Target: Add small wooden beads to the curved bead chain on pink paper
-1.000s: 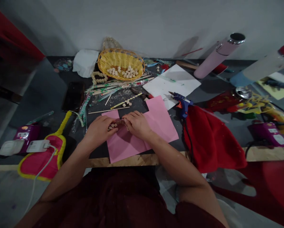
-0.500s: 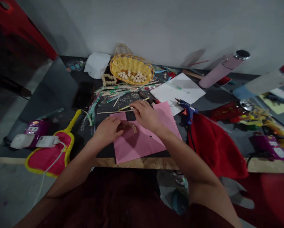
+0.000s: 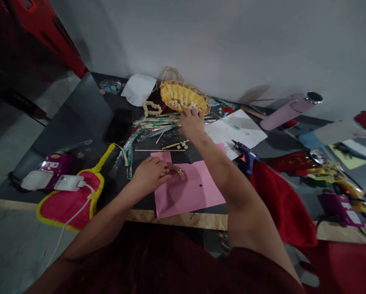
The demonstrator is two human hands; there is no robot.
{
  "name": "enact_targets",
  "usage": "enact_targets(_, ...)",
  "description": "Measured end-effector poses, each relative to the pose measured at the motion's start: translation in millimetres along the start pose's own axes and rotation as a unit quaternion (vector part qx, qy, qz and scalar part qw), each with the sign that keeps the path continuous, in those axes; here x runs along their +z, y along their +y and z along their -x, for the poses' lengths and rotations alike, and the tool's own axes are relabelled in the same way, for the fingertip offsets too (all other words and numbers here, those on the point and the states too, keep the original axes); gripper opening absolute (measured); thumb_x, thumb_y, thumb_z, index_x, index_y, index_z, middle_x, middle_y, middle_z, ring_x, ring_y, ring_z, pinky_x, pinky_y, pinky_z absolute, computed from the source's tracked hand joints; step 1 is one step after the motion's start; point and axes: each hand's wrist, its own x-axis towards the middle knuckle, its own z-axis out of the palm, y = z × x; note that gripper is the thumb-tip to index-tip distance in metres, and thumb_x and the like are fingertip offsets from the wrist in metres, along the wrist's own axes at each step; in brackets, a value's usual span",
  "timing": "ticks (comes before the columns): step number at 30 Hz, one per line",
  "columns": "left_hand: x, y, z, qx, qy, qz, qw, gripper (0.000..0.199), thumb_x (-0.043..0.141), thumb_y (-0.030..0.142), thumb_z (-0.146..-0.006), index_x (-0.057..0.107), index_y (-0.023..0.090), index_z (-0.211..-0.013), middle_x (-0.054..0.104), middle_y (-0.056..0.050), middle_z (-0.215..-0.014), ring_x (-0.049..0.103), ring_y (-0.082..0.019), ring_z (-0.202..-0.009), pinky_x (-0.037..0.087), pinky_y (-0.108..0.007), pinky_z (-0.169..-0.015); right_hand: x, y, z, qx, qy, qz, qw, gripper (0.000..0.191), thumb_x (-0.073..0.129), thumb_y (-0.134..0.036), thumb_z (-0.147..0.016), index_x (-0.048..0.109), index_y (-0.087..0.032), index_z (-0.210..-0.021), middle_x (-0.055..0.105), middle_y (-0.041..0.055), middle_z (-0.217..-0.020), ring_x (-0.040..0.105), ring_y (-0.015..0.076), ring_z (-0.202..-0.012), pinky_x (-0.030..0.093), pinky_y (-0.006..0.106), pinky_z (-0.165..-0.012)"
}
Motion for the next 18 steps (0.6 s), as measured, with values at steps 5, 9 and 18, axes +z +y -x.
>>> enact_targets(5, 0.0, 0, 0, 0.003, 0.001, -0.013, 1.0, 0.03, 0.066, 0.039, -0.099, 0.073, 0.013, -0.113, 0.074, -0.015, -0.115, 0.066, -0.031, -0.115, 0.051, -0.044, -0.105, -6, 14, 3, 0.035, -0.012, 0.004, 0.999, 0.033, 0.052, -0.013, -0.096, 0.072, -0.016, -0.122, 0.063, 0.0194, -0.142, 0.051, 0.0425, -0.13, 0.045, 0.063, -0.102)
enact_targets(9, -1.1, 2, -1, -0.011, -0.01, -0.009, 1.0, 0.028, 0.066, 0.038, -0.099, 0.073, 0.014, -0.112, 0.074, -0.015, -0.117, 0.066, -0.033, -0.117, 0.052, -0.046, -0.104, -16, -7, -2, -0.021, 0.047, -0.021, 0.998, 0.029, 0.053, -0.014, -0.098, 0.075, -0.021, -0.115, 0.062, 0.0134, -0.145, 0.047, 0.0379, -0.132, 0.045, 0.058, -0.104)
enact_targets(18, -3.0, 4, -3, -0.026, -0.04, -0.039, 0.998, 0.03, 0.061, 0.03, -0.099, 0.073, 0.011, -0.119, 0.073, -0.017, -0.116, 0.066, -0.033, -0.116, 0.052, -0.043, -0.103, 3, -99, -77, -0.137, -0.043, -0.131, 0.981, 0.042, 0.04, -0.017, -0.105, 0.067, -0.013, -0.137, 0.069, 0.0186, -0.137, 0.058, 0.0323, -0.13, 0.042, 0.054, -0.113)
